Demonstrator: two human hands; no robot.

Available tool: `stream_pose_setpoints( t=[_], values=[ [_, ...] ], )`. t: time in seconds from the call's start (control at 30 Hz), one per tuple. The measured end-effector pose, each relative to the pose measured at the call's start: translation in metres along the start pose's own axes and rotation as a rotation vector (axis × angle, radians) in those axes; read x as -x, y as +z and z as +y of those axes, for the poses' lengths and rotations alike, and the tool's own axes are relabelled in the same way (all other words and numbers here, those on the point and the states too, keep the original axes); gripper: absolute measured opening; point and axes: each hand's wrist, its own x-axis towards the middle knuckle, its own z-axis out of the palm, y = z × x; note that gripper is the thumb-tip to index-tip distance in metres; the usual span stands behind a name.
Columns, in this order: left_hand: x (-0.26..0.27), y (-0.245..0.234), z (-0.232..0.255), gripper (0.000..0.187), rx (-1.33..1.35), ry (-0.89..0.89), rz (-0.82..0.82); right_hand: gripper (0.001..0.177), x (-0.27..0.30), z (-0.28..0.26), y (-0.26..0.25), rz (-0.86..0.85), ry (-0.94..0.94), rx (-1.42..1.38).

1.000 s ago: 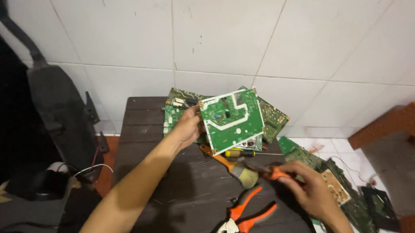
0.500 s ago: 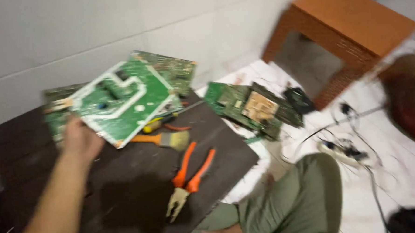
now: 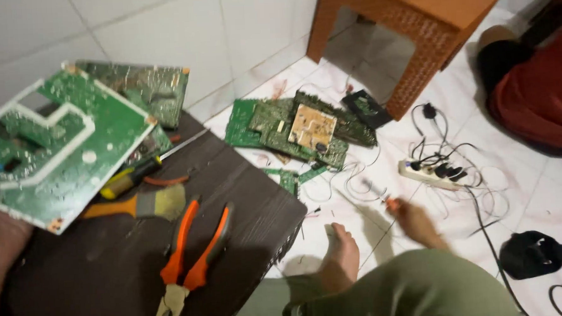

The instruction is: Soldering components onto a circuit board and then cleaning it with a brush.

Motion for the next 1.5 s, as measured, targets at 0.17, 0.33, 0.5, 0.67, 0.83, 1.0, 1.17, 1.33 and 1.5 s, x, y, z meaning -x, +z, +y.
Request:
stream_pose_setpoints(
  t=[0.17,0.33,0.5,0.67,0.83,1.0,1.17,1.33,1.5],
  values=[
    [-0.004,-0.06,-0.027,0.052,0.195,-0.209,0.125,0.046,0.026,0.026,0.088,-0.145,0.256,0.516],
    [0.116,0.256,-0.13,0.065,0.11,-0.627,0.35,0.044,-0.016,0.056,0.091,-0.072,0.106,0.744],
    [0.238,0.384,-0.331,0.077,0.07,-0.994,0.508,0.034,-0.012,0.018,0.067,-0.117,0.076,0.511],
    [0.181,0.263,-0.292,0.066,0.01,-0.727,0.263,0.042,0.007,0.027,0.068,-0.124,-0.049,0.395],
    [0.041,0.07,-0.021,0.057,0.117,-0.109,-0.013,0.068,-0.001,-0.087,0.045,-0.18,0.377,0.209],
    [0.032,0.057,0.033,0.063,0.154,-0.022,0.076,0.036,-0.098,-0.026,0.055,0.104,0.033,-0.026],
    [0.042,0.057,0.044,0.052,0.176,0.061,0.195,0.01,-0.088,-0.345,-0.006,0.197,-0.595,-0.015],
    [0.031,0.058,0.027,0.043,0.225,0.097,0.205,0.012,-0.053,-0.552,0.021,-0.259,-0.779,0.255],
    [0.01,0.056,0.0,0.034,0.26,0.098,0.194,0.023,-0.053,-0.612,0.076,-0.568,-0.926,0.563]
  ],
)
